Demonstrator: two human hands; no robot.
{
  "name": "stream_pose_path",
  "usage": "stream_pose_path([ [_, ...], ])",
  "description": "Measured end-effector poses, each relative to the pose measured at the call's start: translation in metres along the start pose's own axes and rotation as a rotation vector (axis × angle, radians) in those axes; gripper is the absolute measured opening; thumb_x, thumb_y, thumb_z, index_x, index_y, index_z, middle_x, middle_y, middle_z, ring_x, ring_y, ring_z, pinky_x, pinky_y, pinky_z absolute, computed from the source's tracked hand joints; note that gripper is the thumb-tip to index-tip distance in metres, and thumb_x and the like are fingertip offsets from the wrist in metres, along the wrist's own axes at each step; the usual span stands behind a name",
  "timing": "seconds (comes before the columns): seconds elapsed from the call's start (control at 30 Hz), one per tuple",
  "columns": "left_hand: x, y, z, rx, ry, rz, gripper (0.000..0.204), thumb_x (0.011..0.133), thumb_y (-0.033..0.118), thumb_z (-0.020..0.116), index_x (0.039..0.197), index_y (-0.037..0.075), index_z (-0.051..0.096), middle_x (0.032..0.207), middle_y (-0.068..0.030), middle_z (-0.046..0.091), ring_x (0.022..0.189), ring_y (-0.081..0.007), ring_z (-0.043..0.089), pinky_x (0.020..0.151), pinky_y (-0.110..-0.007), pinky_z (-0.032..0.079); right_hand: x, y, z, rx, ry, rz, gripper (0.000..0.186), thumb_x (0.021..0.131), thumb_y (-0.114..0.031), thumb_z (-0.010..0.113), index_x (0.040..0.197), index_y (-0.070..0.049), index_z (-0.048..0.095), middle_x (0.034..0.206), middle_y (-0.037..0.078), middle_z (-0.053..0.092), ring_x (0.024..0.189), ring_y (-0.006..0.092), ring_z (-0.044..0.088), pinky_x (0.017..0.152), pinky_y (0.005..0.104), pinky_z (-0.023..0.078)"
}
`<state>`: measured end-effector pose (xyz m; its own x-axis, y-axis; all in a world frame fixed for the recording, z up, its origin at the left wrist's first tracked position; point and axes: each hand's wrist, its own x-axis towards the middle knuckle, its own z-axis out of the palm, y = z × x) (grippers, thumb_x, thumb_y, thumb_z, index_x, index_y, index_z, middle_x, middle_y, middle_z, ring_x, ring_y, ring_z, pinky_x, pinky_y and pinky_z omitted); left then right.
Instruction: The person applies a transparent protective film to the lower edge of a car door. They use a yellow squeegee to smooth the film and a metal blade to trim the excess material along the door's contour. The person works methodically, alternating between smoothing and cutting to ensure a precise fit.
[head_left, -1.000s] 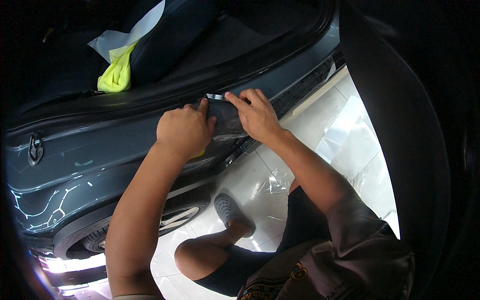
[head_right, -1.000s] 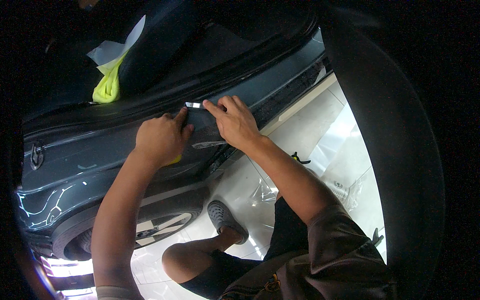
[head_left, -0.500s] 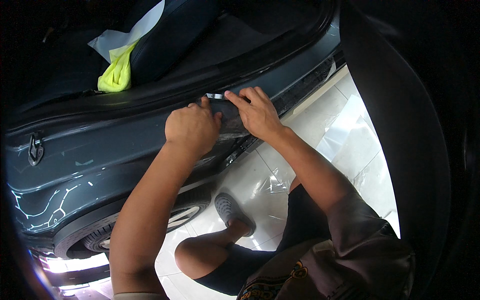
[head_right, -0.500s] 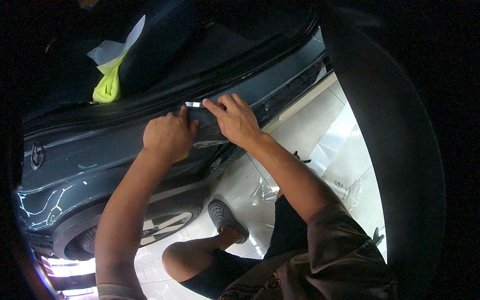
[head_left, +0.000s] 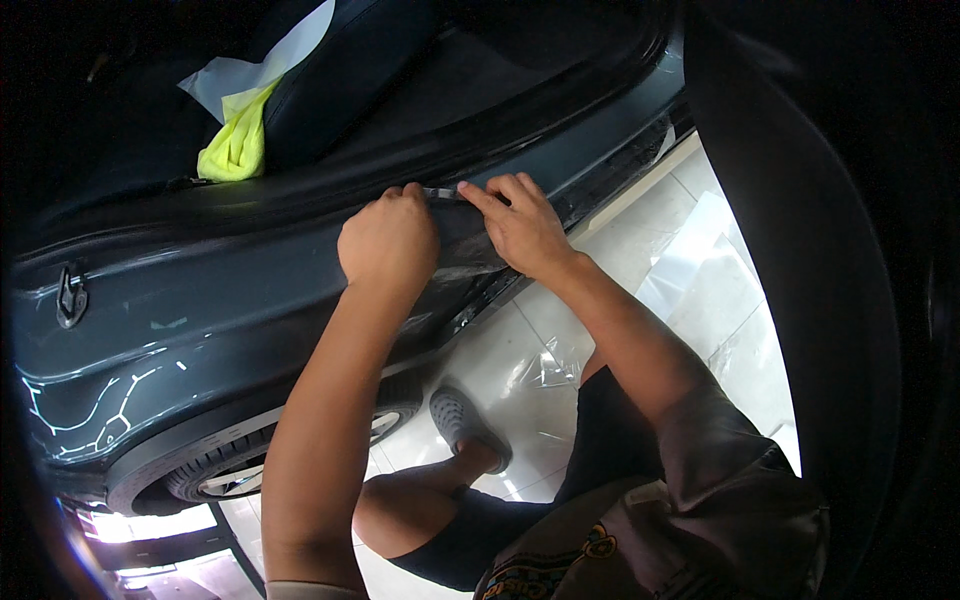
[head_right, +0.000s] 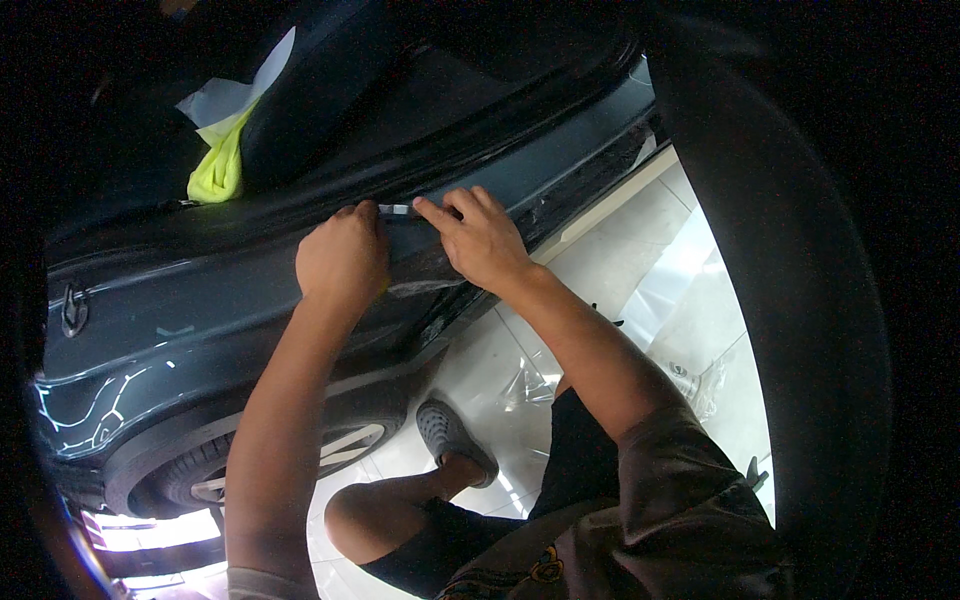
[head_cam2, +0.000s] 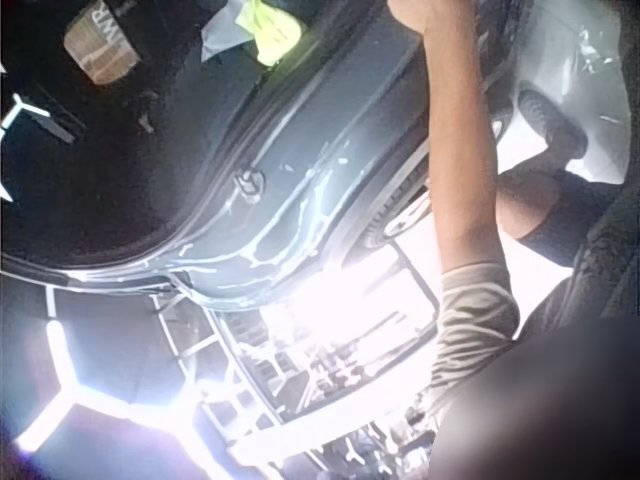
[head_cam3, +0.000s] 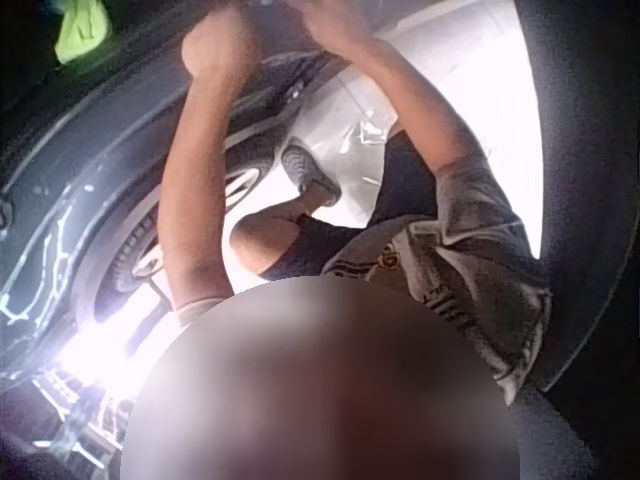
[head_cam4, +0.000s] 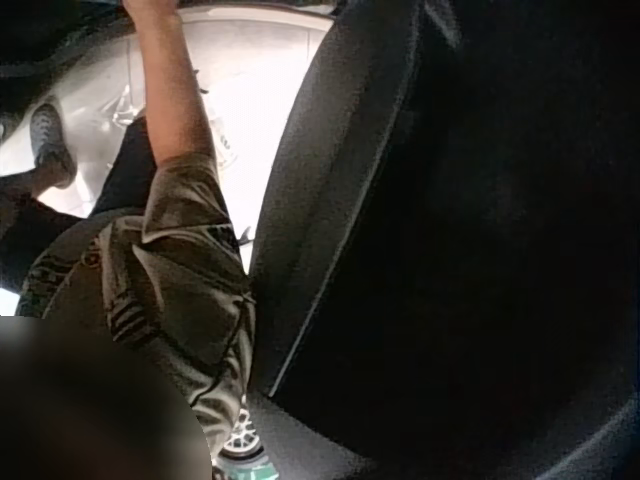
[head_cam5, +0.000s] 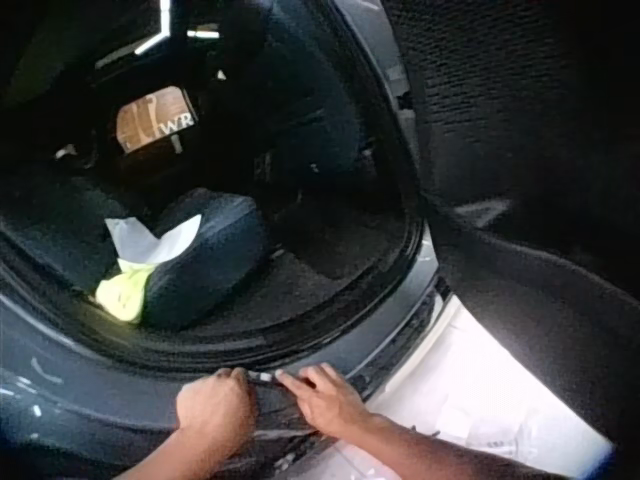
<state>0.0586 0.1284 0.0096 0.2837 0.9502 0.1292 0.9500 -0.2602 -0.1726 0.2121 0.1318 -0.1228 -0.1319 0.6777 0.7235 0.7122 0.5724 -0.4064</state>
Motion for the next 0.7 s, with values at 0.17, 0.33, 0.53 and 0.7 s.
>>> stream_pose_path([
  [0.17, 0.007, 0.001, -0.002, 0.003, -0.033, -0.031, 0.016, 0.089, 0.015, 0.054, 0.099, 0.007, 0.063, 0.099, -0.0181, 0.069, 0.091, -0.0361, 0.068, 0.076, -0.046, 0.055, -0.004, 0.001, -0.005, 0.043, 0.055, 0.068, 0.037, 0.084, -0.003, 0.062, 0.121, -0.009, 0.064, 0.096, 0.009, 0.056, 0.089, 0.0260, 0.057, 0.079, 0.0380, 0.051],
  [0.33, 0.004, 0.002, -0.006, -0.018, -0.014, -0.047, 0.017, 0.086, 0.014, 0.056, 0.101, 0.009, 0.063, 0.100, -0.0173, 0.069, 0.093, -0.0355, 0.068, 0.077, -0.045, 0.055, 0.017, -0.021, -0.020, 0.496, -0.083, 0.440, 0.030, 0.088, -0.013, 0.061, 0.117, -0.005, 0.063, 0.094, 0.016, 0.065, 0.084, 0.0298, 0.065, 0.074, 0.0406, 0.053],
  [0.53, 0.006, 0.002, -0.001, -0.055, 0.002, -0.019, 0.020, 0.085, 0.015, 0.058, 0.103, 0.010, 0.064, 0.103, -0.0153, 0.069, 0.094, -0.0339, 0.068, 0.078, -0.045, 0.055, 0.051, -0.035, -0.006, 0.552, -0.113, 0.501, 0.029, 0.089, -0.014, 0.061, 0.115, -0.002, 0.062, 0.093, 0.022, 0.068, 0.091, 0.0377, 0.067, 0.078, 0.0445, 0.052],
  [0.7, 0.008, -0.004, 0.004, -0.060, -0.020, -0.047, 0.024, 0.083, 0.013, 0.060, 0.106, 0.010, 0.065, 0.103, -0.0145, 0.069, 0.093, -0.0325, 0.068, 0.078, -0.044, 0.055, 0.059, -0.039, -0.008, 0.463, -0.265, 0.517, 0.020, 0.088, -0.017, 0.060, 0.097, 0.001, 0.063, 0.090, 0.023, 0.066, 0.088, 0.0399, 0.065, 0.075, 0.0454, 0.051],
])
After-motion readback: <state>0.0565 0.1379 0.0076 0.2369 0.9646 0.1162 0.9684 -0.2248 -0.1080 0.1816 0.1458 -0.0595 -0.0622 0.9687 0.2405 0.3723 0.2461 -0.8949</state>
